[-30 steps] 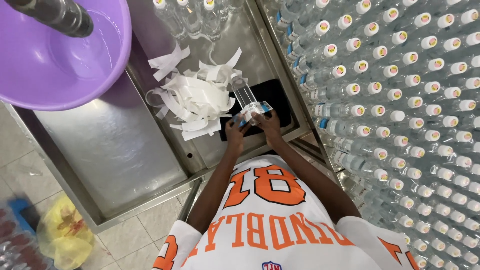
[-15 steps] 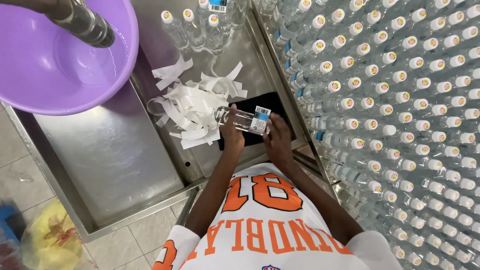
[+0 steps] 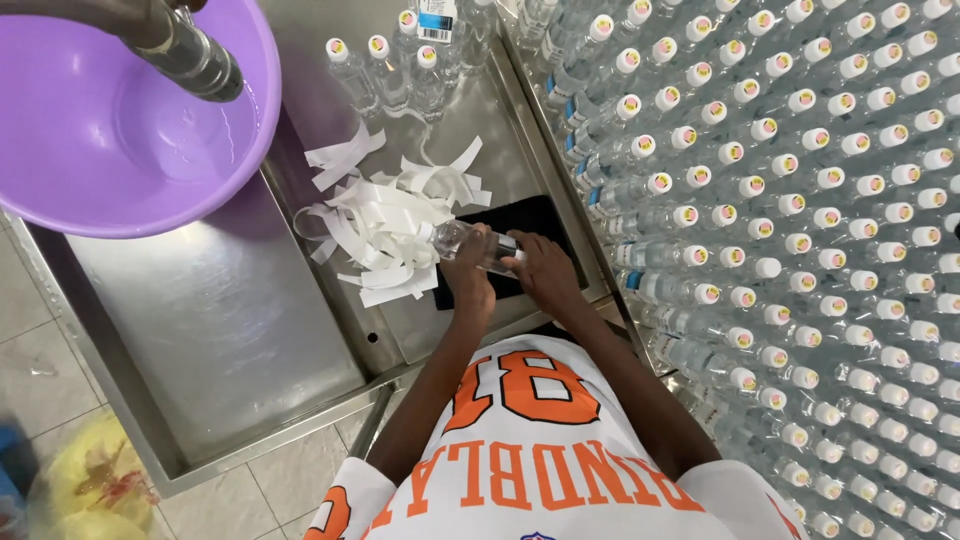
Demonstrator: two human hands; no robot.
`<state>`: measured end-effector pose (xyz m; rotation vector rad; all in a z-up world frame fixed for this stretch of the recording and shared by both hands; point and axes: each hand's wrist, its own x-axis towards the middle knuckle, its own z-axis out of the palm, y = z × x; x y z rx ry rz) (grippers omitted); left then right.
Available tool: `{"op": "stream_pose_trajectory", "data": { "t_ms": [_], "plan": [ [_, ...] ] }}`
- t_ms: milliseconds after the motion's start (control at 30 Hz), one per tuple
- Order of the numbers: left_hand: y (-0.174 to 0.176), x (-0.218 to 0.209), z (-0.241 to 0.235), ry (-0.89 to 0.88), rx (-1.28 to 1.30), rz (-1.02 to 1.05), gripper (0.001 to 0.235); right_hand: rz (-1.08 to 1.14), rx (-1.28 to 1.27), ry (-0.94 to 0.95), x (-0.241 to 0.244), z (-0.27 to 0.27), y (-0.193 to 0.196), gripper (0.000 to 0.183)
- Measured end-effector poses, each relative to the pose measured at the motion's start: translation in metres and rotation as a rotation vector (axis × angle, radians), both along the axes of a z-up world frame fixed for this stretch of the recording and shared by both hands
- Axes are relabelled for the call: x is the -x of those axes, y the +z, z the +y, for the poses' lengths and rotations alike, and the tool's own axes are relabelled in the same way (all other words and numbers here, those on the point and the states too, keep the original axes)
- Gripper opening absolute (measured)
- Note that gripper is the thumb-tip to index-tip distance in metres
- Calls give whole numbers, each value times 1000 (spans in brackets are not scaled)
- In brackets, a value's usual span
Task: The person repeatedly picks up clear plastic water bottles from a large stack on a metal counter. They peel a white label from a roll and apply it to the bottle, smoothing it down with their fingers. The labeled bottles are then placed in a separate area on the counter.
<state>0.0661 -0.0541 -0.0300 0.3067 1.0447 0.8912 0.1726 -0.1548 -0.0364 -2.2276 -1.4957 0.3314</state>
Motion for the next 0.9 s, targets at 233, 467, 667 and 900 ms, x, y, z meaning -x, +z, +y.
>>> {"op": "stream_pose_trajectory", "data": {
  "t_ms": [233,467,667,900],
  "plan": [
    [27,4,19,-138,-175,34,59,214,202,-105,-23,-30,64,66],
    [113,1,3,-512,-529,157,83,175,-295,-28,18,8,103,91],
    [96,14,-11,-506,-1132,342,84,724,-422,-447,6,2,130,84],
    [58,14,-18,-492,-1536,786,58,919,-466,-530,-8,-7,133,67]
  ]
}}
